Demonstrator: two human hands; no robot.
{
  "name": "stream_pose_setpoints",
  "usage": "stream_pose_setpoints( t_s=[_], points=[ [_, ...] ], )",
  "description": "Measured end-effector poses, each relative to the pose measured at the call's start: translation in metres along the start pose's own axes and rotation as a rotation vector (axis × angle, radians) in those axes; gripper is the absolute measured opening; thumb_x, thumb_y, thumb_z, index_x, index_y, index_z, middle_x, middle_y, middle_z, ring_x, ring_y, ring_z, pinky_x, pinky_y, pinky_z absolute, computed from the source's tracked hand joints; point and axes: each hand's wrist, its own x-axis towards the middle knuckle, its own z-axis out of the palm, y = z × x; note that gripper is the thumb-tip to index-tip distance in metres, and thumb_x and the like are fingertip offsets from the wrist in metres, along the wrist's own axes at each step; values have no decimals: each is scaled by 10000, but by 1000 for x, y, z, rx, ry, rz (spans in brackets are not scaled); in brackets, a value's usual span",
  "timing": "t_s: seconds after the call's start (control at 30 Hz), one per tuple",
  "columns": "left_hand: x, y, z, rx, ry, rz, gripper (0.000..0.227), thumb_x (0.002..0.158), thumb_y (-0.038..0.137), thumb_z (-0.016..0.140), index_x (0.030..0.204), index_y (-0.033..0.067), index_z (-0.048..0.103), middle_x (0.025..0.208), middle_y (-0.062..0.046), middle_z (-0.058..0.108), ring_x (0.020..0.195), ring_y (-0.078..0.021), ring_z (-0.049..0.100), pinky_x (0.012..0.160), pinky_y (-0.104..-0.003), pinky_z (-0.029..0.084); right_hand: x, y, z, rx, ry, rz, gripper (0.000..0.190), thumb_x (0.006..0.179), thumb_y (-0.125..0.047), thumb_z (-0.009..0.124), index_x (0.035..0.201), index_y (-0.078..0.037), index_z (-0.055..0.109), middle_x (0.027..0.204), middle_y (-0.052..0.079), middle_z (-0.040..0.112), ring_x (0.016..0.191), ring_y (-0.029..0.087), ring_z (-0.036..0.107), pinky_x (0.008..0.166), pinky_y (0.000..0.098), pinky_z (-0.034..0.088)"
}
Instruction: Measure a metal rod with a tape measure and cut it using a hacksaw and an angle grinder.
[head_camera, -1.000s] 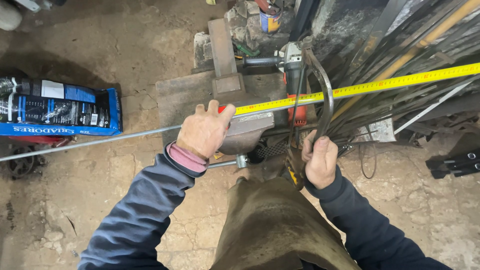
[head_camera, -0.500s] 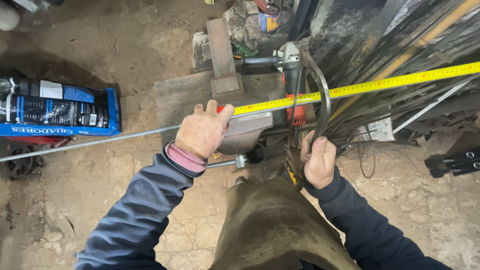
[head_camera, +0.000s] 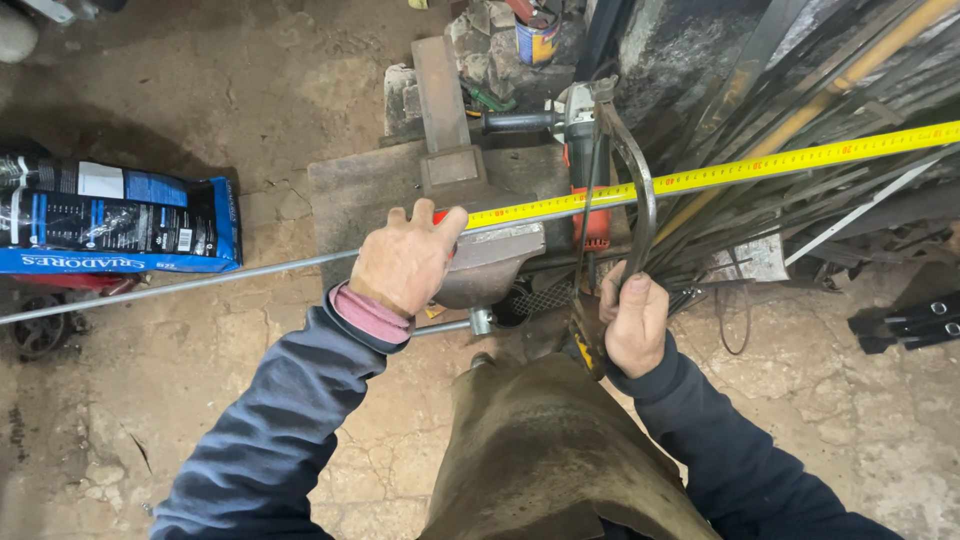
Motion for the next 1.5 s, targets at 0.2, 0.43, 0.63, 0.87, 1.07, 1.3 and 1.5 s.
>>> stream_pose_setpoints(
  t_s=[0.2,0.43,0.63,0.87,1.07,1.3,1.5],
  points=[
    [11,-8,-9,-49,-31,6,259,868,224,703,1072,128,576,913,-163,632,773,-378,704,565,-456,578,-1,-1,1,-25,16,-2,582,1098,-561,369,853,-50,502,678,-27,420,565,48,358,514,227,268],
    [54,-23,-13,-260,-54,58,438,843,219,734,1248,142,585,1032,-181,684,836,-411,709,699,-500,573,1,6,2,-48,43,-39,579,1113,-535,355,816,-58,495,691,-31,435,588,53,366,528,235,277],
    [83,-27,-1,-311,-142,37,482,854,233,728,1311,171,588,1038,-170,691,888,-418,698,762,-526,557,-2,7,4,-155,85,-46,603,1109,-538,345,805,-52,532,662,-31,452,582,58,394,527,241,293],
    [90,-61,15,-343,-32,-48,315,898,247,714,1162,125,595,996,-188,709,893,-445,689,756,-550,547,-5,16,1,-152,120,-1,601,1097,-553,362,822,-50,541,677,-26,477,577,63,407,518,244,310],
    [56,-118,21,-381,40,-206,457,824,278,741,1196,87,555,861,-237,715,818,-493,677,715,-589,533,-8,19,3,91,143,112,582,1067,-568,386,810,-56,491,639,-15,415,527,86,381,485,259,305],
    [44,-170,96,-359,121,-437,548,872,365,731,1288,90,504,875,-274,708,837,-516,681,767,-600,541,-8,6,8,-23,132,63,640,1098,-591,354,781,-46,469,645,-15,392,557,80,349,515,261,271],
    [54,-183,174,-220,-387,-498,752,776,410,824,1344,112,433,1251,-326,575,1104,-524,610,917,-566,504,-5,1,13,-37,155,26,630,1083,-583,386,781,-37,466,646,-9,402,552,85,359,509,266,280]
  ],
)
